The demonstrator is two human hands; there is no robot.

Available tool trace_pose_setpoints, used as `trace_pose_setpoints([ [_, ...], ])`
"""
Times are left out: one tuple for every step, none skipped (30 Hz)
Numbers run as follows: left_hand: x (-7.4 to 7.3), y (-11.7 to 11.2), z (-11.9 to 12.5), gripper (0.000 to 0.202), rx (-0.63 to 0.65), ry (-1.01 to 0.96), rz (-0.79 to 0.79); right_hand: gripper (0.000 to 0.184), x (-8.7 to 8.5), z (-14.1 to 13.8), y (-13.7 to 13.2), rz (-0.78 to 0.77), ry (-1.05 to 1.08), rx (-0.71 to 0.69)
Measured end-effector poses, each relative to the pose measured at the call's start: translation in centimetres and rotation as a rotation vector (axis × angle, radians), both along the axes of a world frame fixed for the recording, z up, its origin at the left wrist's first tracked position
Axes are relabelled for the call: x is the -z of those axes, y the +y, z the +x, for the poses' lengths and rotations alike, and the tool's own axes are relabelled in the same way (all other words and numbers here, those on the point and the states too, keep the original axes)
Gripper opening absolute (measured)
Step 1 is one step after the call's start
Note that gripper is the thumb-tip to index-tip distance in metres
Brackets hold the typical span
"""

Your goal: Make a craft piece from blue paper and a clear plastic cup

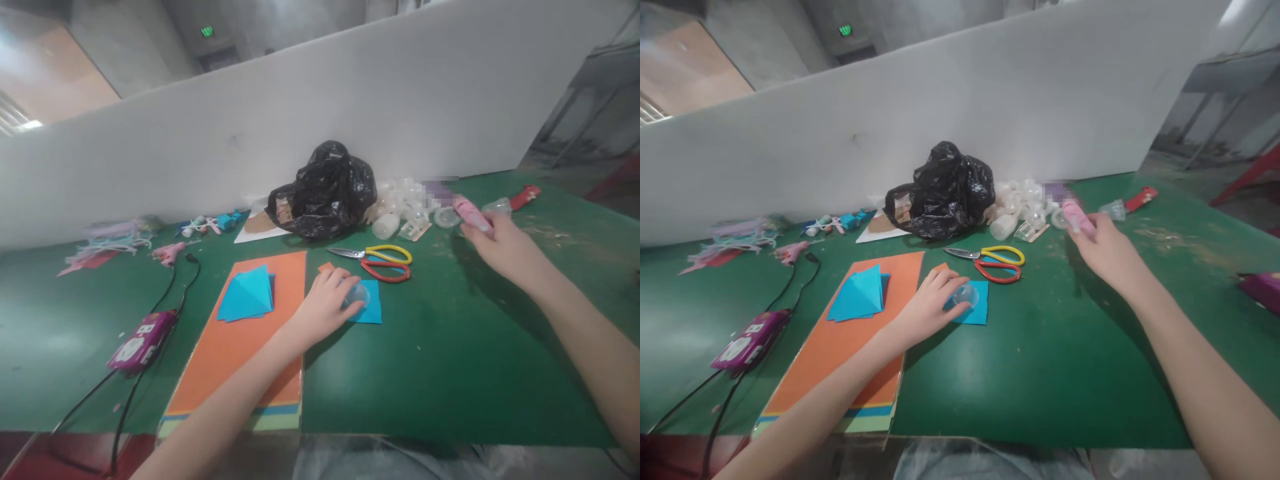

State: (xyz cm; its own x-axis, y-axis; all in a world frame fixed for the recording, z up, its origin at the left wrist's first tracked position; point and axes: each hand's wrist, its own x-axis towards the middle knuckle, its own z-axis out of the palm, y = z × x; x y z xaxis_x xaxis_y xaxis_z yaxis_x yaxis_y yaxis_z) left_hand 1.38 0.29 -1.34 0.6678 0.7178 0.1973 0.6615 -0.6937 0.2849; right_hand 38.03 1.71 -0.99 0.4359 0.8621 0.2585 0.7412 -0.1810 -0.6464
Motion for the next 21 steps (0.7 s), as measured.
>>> trace_pose_setpoints([
  [0.0, 0.1, -0.2, 0.039, -0.001, -0.019, -0.022, 0.046, 0.3, 0.4, 0.1, -0.044, -0.062, 0.011],
  [0.0, 0.1, -0.3, 0.039, -0.001, -0.036, -0.045, 0.049, 0.6, 0.9, 0.2, -0.079, -0.112, 0.017],
  [0.0, 0.1, -0.4, 0.039, -0.001, -0.050, -0.067, 0.051, 0.9, 1.2, 0.2, -0.097, -0.144, 0.015],
  [0.0, 0.1, -0.5, 0.039, -0.003, -0.058, -0.086, 0.051, 1.1, 1.6, 0.3, -0.101, -0.162, 0.005],
  [0.0, 0.1, -0.5, 0.039, -0.006, -0.063, -0.101, 0.051, 1.4, 2.0, 0.3, -0.108, -0.187, -0.007],
  [0.0, 0.0, -0.6, 0.041, -0.010, -0.065, -0.112, 0.051, 1.7, 2.3, 0.4, -0.115, -0.216, -0.016],
  [0.0, 0.0, -0.6, 0.042, -0.014, -0.064, -0.116, 0.051, 2.0, 2.7, 0.4, -0.124, -0.246, -0.023],
  [-0.1, -0.1, -0.6, 0.043, -0.017, -0.062, -0.116, 0.051, 2.2, 3.0, 0.4, -0.133, -0.275, -0.026],
  [-0.1, -0.1, -0.6, 0.044, -0.019, -0.060, -0.111, 0.052, 2.5, 3.4, 0.5, -0.143, -0.303, -0.026],
  [-0.2, -0.1, -0.6, 0.044, -0.019, -0.058, -0.103, 0.053, 2.7, 3.8, 0.6, -0.156, -0.329, -0.021],
  [-0.2, -0.2, -0.6, 0.043, -0.021, -0.058, -0.094, 0.054, 3.0, 4.3, 0.7, -0.170, -0.352, -0.011],
  [-0.2, -0.2, -0.6, 0.042, -0.023, -0.058, -0.083, 0.055, 3.2, 4.8, 0.8, -0.186, -0.371, 0.001],
  [-0.2, -0.2, -0.7, 0.041, -0.025, -0.058, -0.073, 0.055, 3.4, 5.3, 1.0, -0.204, -0.387, 0.015],
  [-0.2, -0.2, -0.7, 0.040, -0.027, -0.056, -0.065, 0.053, 3.7, 5.8, 1.2, -0.222, -0.400, 0.030],
  [-0.2, -0.1, -0.7, 0.040, -0.029, -0.053, -0.059, 0.050, 3.9, 6.4, 1.5, -0.241, -0.411, 0.039],
  [-0.2, -0.1, -0.8, 0.039, -0.031, -0.049, -0.053, 0.046, 4.1, 7.0, 1.7, -0.259, -0.419, 0.046],
  [-0.1, -0.1, -0.8, 0.039, -0.033, -0.042, -0.049, 0.042, 4.3, 7.5, 1.9, -0.276, -0.426, 0.051],
  [-0.1, -0.1, -0.8, 0.039, -0.034, -0.035, -0.046, 0.038, 4.5, 8.0, 2.1, -0.289, -0.433, 0.053],
  [0.0, -0.1, -0.8, 0.039, -0.036, -0.030, -0.044, 0.034, 4.7, 8.5, 2.2, -0.299, -0.440, 0.053],
  [0.0, 0.0, -0.8, 0.039, -0.037, -0.025, -0.042, 0.031, 5.0, 9.0, 2.3, -0.304, -0.451, 0.052],
  [0.0, 0.0, -0.8, 0.039, -0.037, -0.020, -0.041, 0.029, 5.2, 9.4, 2.3, -0.300, -0.466, 0.051],
])
